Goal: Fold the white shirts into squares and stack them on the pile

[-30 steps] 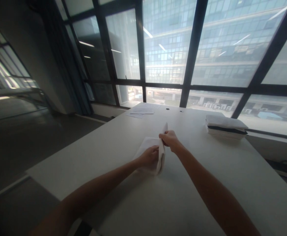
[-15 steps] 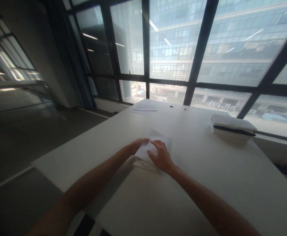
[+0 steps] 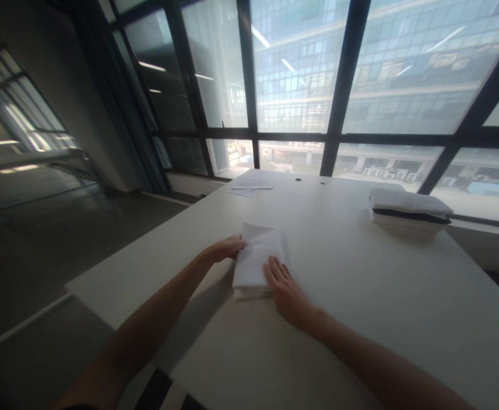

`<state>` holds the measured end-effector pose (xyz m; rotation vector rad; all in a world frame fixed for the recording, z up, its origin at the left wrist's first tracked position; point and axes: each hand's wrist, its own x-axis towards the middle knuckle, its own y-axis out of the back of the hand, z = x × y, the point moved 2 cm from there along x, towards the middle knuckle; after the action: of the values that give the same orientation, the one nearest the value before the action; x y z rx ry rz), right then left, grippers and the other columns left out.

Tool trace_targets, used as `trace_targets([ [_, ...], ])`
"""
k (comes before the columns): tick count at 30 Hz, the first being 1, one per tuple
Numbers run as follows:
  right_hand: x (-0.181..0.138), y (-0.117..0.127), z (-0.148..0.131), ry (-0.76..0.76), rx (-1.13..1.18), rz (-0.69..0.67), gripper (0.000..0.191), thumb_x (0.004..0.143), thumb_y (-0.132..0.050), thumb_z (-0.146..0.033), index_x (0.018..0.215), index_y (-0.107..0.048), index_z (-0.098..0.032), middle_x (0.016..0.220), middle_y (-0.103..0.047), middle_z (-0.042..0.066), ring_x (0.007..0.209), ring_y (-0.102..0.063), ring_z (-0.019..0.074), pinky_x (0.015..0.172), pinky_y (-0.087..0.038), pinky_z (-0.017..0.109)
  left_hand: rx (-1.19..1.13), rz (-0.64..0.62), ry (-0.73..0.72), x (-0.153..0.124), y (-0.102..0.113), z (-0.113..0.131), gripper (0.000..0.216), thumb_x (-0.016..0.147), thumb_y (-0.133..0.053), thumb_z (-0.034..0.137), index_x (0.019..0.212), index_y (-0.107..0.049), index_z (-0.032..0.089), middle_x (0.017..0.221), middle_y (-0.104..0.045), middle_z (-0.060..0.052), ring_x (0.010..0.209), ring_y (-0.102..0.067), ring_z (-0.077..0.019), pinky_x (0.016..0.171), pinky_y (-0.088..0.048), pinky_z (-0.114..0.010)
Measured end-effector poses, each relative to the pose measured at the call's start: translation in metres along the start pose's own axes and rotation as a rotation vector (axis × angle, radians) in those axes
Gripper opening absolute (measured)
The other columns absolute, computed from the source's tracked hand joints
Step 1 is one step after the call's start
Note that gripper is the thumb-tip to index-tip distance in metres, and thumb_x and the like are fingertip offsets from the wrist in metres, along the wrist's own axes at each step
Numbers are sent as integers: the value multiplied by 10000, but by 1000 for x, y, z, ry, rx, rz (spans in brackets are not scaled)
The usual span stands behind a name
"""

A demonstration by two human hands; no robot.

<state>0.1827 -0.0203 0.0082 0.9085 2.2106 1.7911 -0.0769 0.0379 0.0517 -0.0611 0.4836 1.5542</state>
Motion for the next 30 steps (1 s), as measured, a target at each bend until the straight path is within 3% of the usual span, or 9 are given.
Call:
trace_targets([
  [3,1,0,-6,40,-27,-54,938,658,-354,105,1586,-283,-13,1676,-154,226,1559,21,283,1255,-218,559,444,228,-170,-7,11,8,495,785,-709,211,1254,-568,144,1136,-699,-152,1141,-645,-348,914,-556,-404],
  [5,2,1,-9,52,-38,-79,932,653,-365,101,1577,-308,-11,1674,-163,224,1558,13,290,1257,-212,556,651,424,-309,-9,4,19,574,842,-640,197,1393,-499,119,1369,-588,-212,1324,-524,-373,1079,-453,-459],
  [7,3,4,-10,56,-38,-86,949,643,-368,100,1582,-308,-24,1676,-164,212,1560,5,282,1259,-207,552,784,434,-469,-4,-15,31,579,914,-543,187,1483,-445,142,1514,-479,-188,1417,-435,-331,1182,-341,-447],
  [9,3,5,-10,60,-29,-81,976,632,-367,100,1594,-300,-56,1680,-168,188,1563,-2,263,1261,-200,548,912,328,-569,6,-35,42,522,984,-475,234,1505,-454,202,1545,-475,-124,1428,-431,-269,1210,-300,-396],
  [13,0,3,-6,51,6,-42,998,628,-354,106,1601,-312,-111,1685,-190,149,1566,-17,235,1262,-198,542,1053,265,-423,31,-43,50,401,1027,-469,379,1350,-618,195,1359,-643,-133,1283,-579,-263,1121,-403,-390],
  [20,-3,-19,14,-120,196,200,941,669,-359,93,1588,-350,-110,1667,-256,148,1563,-148,234,1254,-243,523,1029,318,-314,38,4,43,308,998,-514,313,944,-767,145,1081,-742,-143,1053,-680,-237,930,-486,-305],
  [24,1,-17,42,-209,358,300,764,774,-376,19,1494,-530,-184,1598,-418,93,1535,-265,230,1244,-263,533,949,328,-287,27,18,36,275,977,-512,235,995,-765,127,1042,-759,-128,976,-686,-210,863,-491,-273],
  [27,6,-4,68,-235,443,300,696,768,-387,-14,1375,-655,-225,1533,-516,54,1512,-327,228,1241,-259,533,885,313,-265,10,23,25,285,960,-508,214,1041,-757,103,983,-762,-113,871,-691,-193,789,-508,-258],
  [30,12,12,93,-280,480,337,641,734,-395,-34,1254,-735,-191,1430,-623,77,1402,-501,228,1220,-315,484,759,265,-262,-12,23,8,382,913,-566,232,1244,-692,90,1093,-741,-125,788,-691,-181,723,-540,-265],
])
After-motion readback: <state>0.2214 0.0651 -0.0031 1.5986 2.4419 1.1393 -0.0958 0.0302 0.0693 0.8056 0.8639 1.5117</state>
